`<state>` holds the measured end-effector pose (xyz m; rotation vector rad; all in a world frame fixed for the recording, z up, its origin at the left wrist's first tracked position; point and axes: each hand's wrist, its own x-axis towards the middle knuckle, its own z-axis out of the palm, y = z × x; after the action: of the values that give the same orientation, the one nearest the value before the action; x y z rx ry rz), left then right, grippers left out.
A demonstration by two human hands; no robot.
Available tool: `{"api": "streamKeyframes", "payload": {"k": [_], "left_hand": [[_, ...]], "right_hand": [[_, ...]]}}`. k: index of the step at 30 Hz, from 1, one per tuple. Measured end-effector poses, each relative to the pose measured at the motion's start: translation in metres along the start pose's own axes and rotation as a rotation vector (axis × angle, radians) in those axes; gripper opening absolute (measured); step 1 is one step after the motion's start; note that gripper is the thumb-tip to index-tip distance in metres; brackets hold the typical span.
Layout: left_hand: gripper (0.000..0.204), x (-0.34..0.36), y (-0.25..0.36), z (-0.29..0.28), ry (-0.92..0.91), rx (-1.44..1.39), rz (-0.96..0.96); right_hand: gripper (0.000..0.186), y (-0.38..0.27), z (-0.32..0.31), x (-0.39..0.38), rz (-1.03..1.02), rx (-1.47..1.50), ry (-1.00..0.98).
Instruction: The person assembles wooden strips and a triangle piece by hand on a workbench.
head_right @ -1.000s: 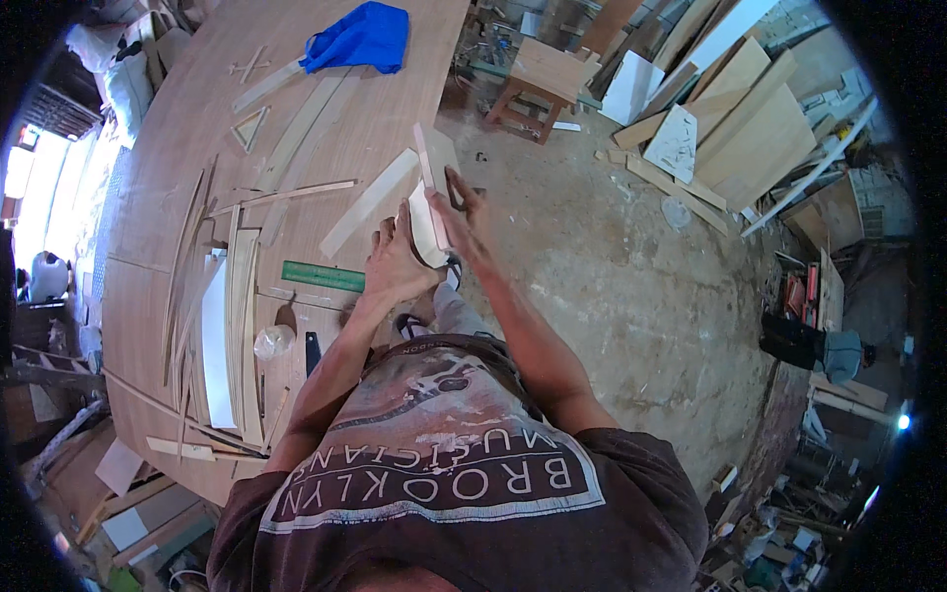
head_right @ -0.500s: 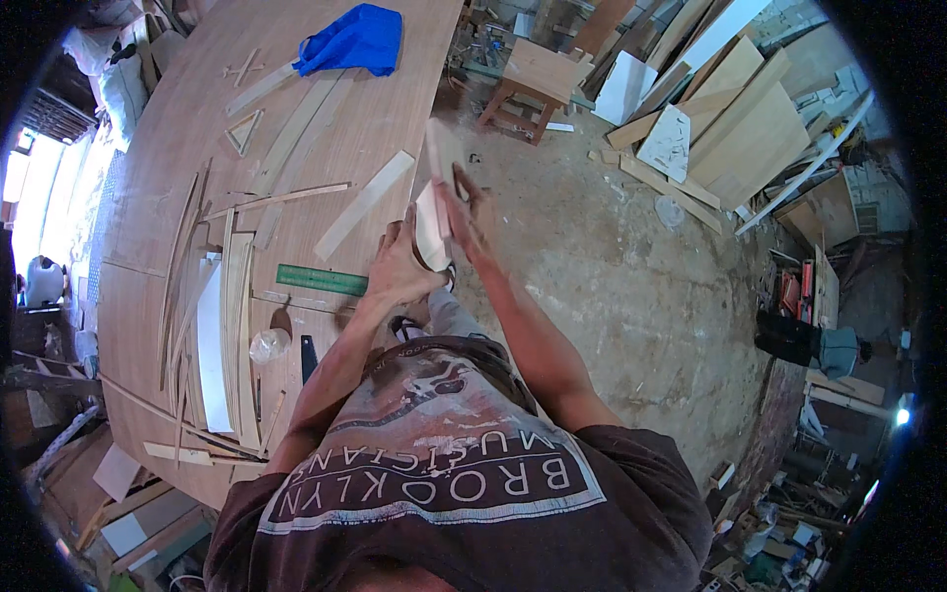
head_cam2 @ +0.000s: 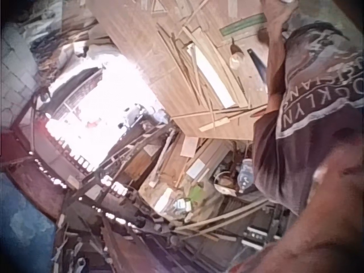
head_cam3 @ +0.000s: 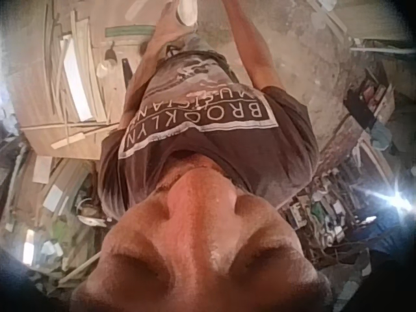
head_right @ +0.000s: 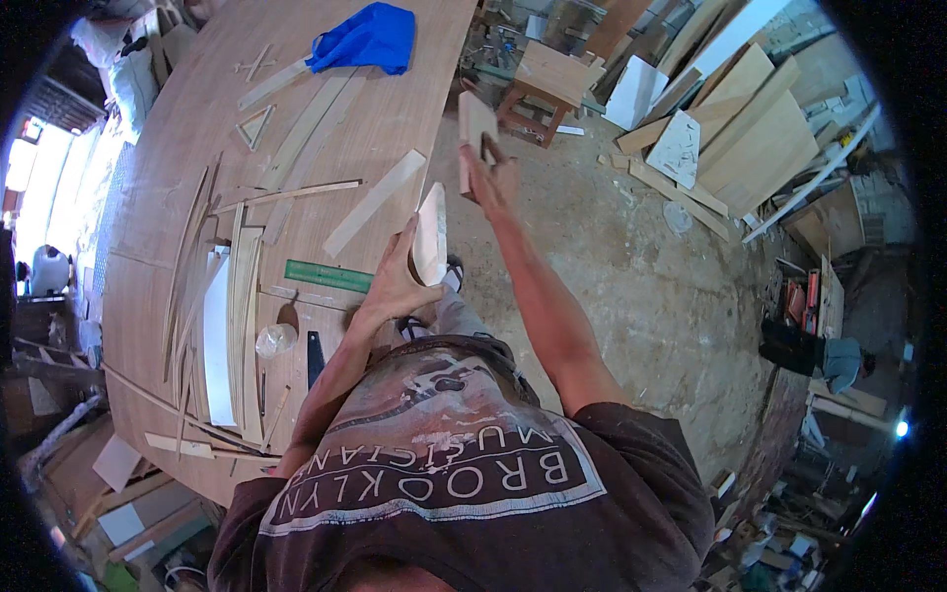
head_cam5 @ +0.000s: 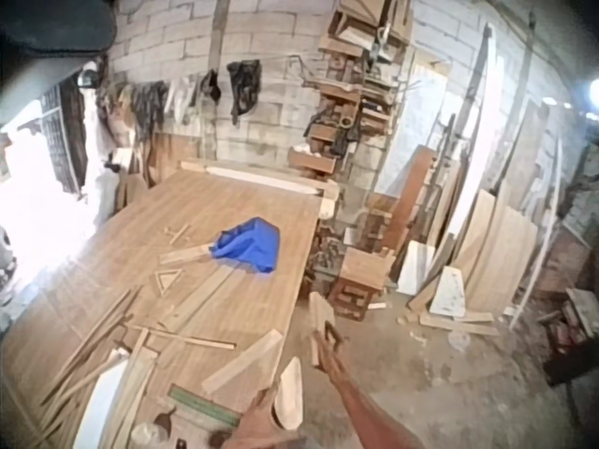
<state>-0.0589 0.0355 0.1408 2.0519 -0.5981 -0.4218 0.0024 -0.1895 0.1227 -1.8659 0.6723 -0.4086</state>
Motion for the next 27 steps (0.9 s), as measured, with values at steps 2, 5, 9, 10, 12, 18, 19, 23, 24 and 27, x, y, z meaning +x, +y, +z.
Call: {"api": "streamKeyframes", "payload": {"k": [2, 5, 9, 10, 12, 18, 19, 23, 24, 27], "left_hand": [[0.114, -0.001, -0.004, -0.003, 0.009, -0.017, -0.093], [0.116, 0.008, -0.001, -0.008, 0.022, -0.063, -0.199], [0.115, 0.014, -0.002, -0.009, 0.036, -0.088, -0.169], [0.114, 0.015, 0.006, -0.009, 0.012, -0.042, -0.124], [0.113, 0.005, 0.004, -0.008, -0.016, 0.010, -0.094], [0.111, -0.004, 0.003, -0.005, 0.060, -0.059, 0.068], [0.111, -0.002, 0.002, -0.006, 0.034, -0.076, -0.034], [0.110, 0.006, -0.005, -0.018, -0.015, -0.148, -0.184], [0.110, 0.006, -0.004, -0.018, -0.014, -0.148, -0.184], [0.109, 0.001, 0.008, -0.011, -0.019, 0.040, -0.035]], "right_hand": [[0.071, -0.047, -0.020, -0.024, 0.087, 0.080, -0.085], [0.070, -0.053, -0.026, -0.083, -0.198, -0.242, -0.238], [0.070, -0.052, -0.014, -0.125, -0.272, -0.461, -0.198], [0.067, -0.024, -0.004, -0.105, -0.273, -0.262, -0.120], [0.070, -0.041, 0.000, -0.067, -0.154, -0.256, -0.177], [0.069, -0.042, -0.009, -0.025, -0.131, -0.393, -0.068], [0.069, -0.054, -0.016, -0.039, -0.105, -0.240, -0.141], [0.069, -0.071, -0.024, -0.123, -0.330, -0.438, -0.308], [0.069, -0.073, -0.018, -0.124, -0.331, -0.438, -0.308], [0.065, -0.070, -0.011, -0.112, -0.342, -0.486, -0.192]]}}
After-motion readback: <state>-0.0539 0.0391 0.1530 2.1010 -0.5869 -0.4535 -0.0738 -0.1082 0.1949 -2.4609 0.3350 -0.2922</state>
